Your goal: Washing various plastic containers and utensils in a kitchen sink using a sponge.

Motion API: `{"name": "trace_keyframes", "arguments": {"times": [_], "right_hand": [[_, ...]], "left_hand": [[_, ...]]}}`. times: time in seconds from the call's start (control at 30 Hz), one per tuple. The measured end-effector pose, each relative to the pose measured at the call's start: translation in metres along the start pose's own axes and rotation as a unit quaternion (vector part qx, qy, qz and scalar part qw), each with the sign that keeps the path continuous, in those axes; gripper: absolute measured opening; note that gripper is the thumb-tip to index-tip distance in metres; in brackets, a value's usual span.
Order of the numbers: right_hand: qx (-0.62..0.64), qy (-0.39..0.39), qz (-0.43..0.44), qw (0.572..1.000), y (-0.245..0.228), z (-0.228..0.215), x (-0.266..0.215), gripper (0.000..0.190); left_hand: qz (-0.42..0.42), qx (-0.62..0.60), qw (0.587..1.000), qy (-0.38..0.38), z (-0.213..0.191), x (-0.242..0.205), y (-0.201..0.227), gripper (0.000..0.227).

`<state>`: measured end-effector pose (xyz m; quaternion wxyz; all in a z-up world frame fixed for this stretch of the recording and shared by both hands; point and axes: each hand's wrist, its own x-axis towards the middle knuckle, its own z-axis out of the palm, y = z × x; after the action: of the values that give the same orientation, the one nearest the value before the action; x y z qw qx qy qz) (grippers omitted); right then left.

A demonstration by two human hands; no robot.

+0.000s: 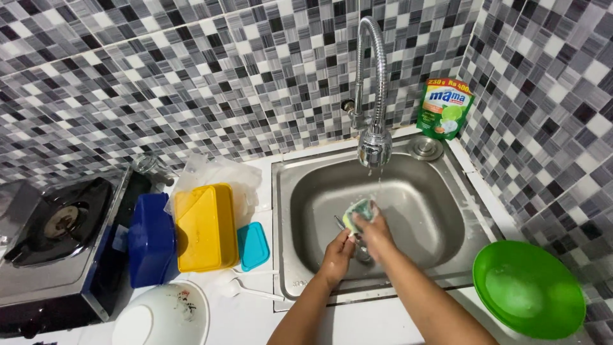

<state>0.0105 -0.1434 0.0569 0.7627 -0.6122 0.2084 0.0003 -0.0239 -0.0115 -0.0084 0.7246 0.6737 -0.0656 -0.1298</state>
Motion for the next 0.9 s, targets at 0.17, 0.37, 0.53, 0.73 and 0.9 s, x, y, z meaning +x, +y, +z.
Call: {"name": "trace_keyframes", "arguments": {"times": [0.17,0.37,0.53,0.73,0.9], "right_hand": [[-0.05,0.013,-0.081,0.995,0.068,-0.024,0.057,0.058],[-0.2,0.071,-0.008,0.977,0.038,-0.035,0.054,0.057],[-0.169,0.046,-0.178,0.968,0.056,-0.05,0.07,0.072],[-0.072,-0.007,-0.039,0.997,0.058,-0.058,0.082,0.041],[-0.064,-0.02,-0.184,0.981,0.046,-0.054,0.07,0.051]], "left_hand": [[-0.055,0.041,0.997,-0.046,0.013,-0.011,0.026,0.033],[-0.069,0.099,0.986,-0.116,0.008,-0.008,0.015,0.039],[-0.035,0.201,0.972,-0.117,0.015,-0.013,0.035,0.049],[-0.11,0.093,0.983,-0.115,0.013,-0.019,0.052,0.036],[-0.075,0.091,0.991,-0.069,0.013,-0.014,0.032,0.028]]}}
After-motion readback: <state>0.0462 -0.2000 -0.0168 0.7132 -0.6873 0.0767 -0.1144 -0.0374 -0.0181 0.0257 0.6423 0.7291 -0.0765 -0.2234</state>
